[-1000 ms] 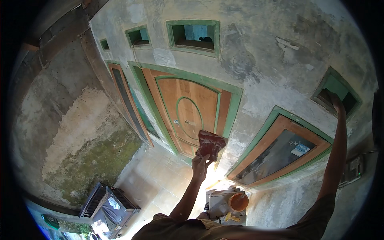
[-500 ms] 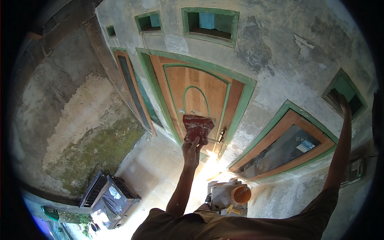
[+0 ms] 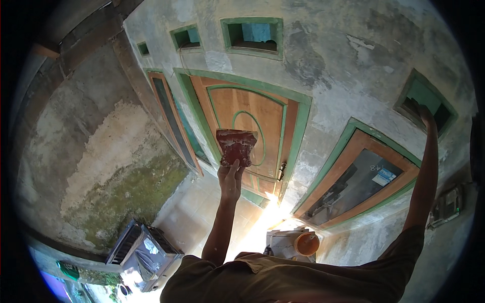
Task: The person applies wall putty to a concrete wall with a scraper, filling holes and cracks.
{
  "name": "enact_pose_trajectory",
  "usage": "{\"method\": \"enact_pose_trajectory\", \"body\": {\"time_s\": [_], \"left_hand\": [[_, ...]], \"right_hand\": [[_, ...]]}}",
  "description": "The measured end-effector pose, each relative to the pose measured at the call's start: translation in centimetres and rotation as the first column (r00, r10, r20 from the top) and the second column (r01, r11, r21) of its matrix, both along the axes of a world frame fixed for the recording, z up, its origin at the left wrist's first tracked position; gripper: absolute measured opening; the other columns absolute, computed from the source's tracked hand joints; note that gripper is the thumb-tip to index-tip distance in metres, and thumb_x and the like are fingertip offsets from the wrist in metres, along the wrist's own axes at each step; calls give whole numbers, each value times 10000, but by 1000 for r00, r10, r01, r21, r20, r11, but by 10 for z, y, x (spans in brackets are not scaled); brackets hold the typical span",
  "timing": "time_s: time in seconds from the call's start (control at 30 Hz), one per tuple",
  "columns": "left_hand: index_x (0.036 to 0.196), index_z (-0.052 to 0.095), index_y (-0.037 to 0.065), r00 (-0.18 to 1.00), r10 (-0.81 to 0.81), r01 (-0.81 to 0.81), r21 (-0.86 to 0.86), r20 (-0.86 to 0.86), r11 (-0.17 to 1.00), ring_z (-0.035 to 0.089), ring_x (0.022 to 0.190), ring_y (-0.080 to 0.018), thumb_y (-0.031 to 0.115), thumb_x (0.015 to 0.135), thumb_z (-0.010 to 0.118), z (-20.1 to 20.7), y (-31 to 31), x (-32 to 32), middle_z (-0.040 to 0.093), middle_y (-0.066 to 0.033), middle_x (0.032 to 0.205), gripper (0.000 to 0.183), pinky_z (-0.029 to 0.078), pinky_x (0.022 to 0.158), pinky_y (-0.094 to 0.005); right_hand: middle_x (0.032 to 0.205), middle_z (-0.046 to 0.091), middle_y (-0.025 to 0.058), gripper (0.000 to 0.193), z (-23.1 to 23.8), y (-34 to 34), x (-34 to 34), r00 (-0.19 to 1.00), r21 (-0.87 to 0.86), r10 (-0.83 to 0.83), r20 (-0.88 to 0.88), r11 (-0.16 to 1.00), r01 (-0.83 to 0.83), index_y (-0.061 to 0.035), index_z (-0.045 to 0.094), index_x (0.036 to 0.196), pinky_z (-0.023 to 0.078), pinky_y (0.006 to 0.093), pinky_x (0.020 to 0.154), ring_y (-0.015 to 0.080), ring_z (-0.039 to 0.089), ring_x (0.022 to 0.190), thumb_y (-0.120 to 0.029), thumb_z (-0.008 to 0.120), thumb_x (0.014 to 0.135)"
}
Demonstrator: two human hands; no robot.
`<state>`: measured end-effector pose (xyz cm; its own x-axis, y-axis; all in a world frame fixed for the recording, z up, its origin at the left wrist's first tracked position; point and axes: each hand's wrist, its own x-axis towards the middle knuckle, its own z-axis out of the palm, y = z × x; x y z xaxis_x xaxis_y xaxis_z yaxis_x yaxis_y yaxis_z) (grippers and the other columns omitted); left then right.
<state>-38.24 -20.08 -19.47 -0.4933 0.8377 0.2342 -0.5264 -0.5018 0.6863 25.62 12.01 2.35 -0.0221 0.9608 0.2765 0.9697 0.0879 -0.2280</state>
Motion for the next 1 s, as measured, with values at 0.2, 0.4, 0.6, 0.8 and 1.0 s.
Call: {"method": "enact_pose_trajectory", "body": {"time_s": [0.2,0.4,0.6,0.8,1.0], "left_hand": [[1096,530,1,998,11,-7,58,-58,998,577,985,-198,-30,849,512,19,17,-1,585,-102,1065,249,502,856,-342],[1053,536,-19,992,28,-6,181,-122,984,588,927,-175,-15,860,520,62,41,8,583,-101,1041,194,506,848,-315],[1154,466,4,988,18,24,267,-152,963,542,1030,-193,-44,858,485,87,70,19,528,-116,1143,300,484,872,-330],[1095,496,-28,980,30,45,372,-195,927,563,978,-165,10,882,495,117,101,41,568,-97,1053,217,486,876,-309],[1100,494,-33,976,24,52,336,-218,941,551,948,-128,25,883,506,134,115,55,562,-73,1051,225,472,854,-281]], "right_hand": [[1118,565,216,619,9,-12,-20,988,-95,-81,129,991,93,-124,566,1162,359,389,925,333,522,1060,-597,296,870],[1085,572,231,746,6,-16,-9,989,30,-115,94,993,112,14,625,980,385,405,890,340,544,1022,-656,340,821],[1061,576,218,558,8,-16,-26,985,-12,-166,45,986,166,-53,576,1118,412,416,865,349,551,998,-520,386,879],[975,552,181,522,-9,4,7,808,101,-41,587,995,-23,-327,315,1344,481,404,785,328,561,941,-61,346,896],[974,563,163,510,-16,17,22,795,136,-37,605,989,-57,-305,370,1321,484,397,779,321,563,912,-60,378,874]]}}
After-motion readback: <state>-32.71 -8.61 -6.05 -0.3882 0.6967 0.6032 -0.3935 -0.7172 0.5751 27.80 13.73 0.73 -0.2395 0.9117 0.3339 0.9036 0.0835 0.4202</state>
